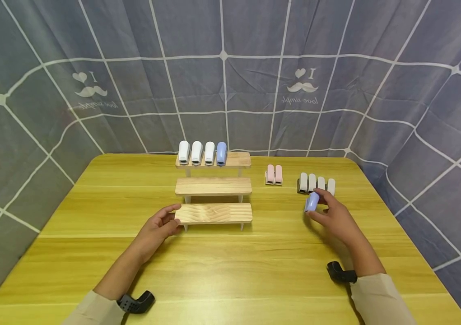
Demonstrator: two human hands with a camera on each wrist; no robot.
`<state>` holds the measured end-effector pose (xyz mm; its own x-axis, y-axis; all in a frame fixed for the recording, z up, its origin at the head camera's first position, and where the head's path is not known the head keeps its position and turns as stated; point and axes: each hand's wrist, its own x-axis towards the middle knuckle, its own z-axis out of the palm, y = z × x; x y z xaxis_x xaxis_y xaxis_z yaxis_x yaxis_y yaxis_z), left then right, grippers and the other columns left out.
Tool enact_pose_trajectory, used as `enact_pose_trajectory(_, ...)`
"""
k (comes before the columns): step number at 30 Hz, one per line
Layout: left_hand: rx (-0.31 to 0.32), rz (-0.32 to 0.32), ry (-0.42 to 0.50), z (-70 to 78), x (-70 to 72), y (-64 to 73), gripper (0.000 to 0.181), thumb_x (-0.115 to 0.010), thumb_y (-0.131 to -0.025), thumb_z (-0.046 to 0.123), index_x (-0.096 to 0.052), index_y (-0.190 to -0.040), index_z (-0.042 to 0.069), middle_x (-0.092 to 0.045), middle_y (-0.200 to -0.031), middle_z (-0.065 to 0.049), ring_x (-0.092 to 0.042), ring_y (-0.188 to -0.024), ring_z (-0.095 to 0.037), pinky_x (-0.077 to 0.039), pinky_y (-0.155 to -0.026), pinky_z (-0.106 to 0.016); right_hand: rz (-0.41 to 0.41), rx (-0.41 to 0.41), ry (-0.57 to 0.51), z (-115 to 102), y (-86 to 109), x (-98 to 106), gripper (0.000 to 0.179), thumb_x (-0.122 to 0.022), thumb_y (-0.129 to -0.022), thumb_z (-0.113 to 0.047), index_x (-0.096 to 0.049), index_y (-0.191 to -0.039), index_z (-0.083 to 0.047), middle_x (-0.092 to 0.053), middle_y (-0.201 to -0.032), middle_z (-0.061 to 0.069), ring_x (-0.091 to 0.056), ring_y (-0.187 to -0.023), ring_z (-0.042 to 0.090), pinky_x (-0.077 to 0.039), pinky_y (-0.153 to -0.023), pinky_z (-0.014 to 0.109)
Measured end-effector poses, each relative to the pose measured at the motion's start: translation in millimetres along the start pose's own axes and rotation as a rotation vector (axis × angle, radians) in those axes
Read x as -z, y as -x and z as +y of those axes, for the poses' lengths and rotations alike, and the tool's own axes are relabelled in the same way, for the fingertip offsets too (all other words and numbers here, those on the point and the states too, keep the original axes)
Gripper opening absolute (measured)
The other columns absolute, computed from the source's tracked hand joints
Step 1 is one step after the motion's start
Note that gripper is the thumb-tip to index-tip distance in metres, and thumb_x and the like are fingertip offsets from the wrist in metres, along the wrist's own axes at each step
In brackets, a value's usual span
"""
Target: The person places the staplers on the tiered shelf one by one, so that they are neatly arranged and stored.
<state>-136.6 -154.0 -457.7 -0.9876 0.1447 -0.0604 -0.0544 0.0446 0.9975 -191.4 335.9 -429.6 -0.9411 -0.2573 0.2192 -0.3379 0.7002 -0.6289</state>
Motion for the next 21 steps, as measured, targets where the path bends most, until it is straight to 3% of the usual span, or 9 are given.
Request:
enact_pose_trajectory(3, 0.0, 0.0, 0.004, -0.2, -0.7, -0.6, 0.048, -0.058, -0.1, 0.008, -0.046, -0.147, 0.009, -0.053, -0.129, -0.018, -0.055, -0.114, -0.029, -0.051, -0.098, -0.039, 0.002, 0.019, 0.014, -8, -6.0, -1, 0.068, -0.071, -0.094, -0.017, -0.035, -0.148, 0.005, -0.055, -0.127, 0.027, -0.053, -0.116, 0.042, -0.045, -0.081, 0.013)
enact_pose_trajectory(6, -0.002, 0.0, 0.003, -0.2, -0.8, -1.1, 0.048, -0.058, -0.1, 0.008, -0.045, -0.147, 0.009, -0.053, -0.129, -0.018, -0.055, -0.113, -0.029, -0.051, -0.098, -0.04, 0.003, 0.039, 0.023, -17, -12.8, -3, 0.069, -0.071, -0.094, -0.019, -0.035, -0.148, 0.004, -0.055, -0.128, 0.027, -0.054, -0.116, 0.042, -0.05, -0.085, 0.03)
enact_pose_trajectory(11, -0.008, -0.003, 0.002, 0.2, -0.6, -1.1, 0.048, -0.058, -0.1, 0.008, -0.045, -0.147, 0.008, -0.054, -0.127, -0.018, -0.056, -0.111, -0.029, -0.051, -0.098, -0.04, -0.004, 0.063, 0.014, -33, -24.6, -5, 0.068, -0.071, -0.094, -0.017, -0.036, -0.148, 0.004, -0.055, -0.13, 0.027, -0.055, -0.116, 0.043, -0.048, -0.089, 0.054)
enact_pose_trajectory(21, -0.01, -0.012, 0.01, -1.4, 0.7, 0.1, 0.048, -0.058, -0.1, 0.008, -0.045, -0.147, 0.008, -0.053, -0.126, -0.018, -0.055, -0.111, -0.028, -0.051, -0.098, -0.039, -0.045, 0.101, -0.019, -60, -50.3, -7, 0.069, -0.07, -0.095, -0.022, -0.035, -0.151, -0.001, -0.054, -0.131, 0.022, -0.057, -0.11, 0.037, -0.052, -0.086, 0.052)
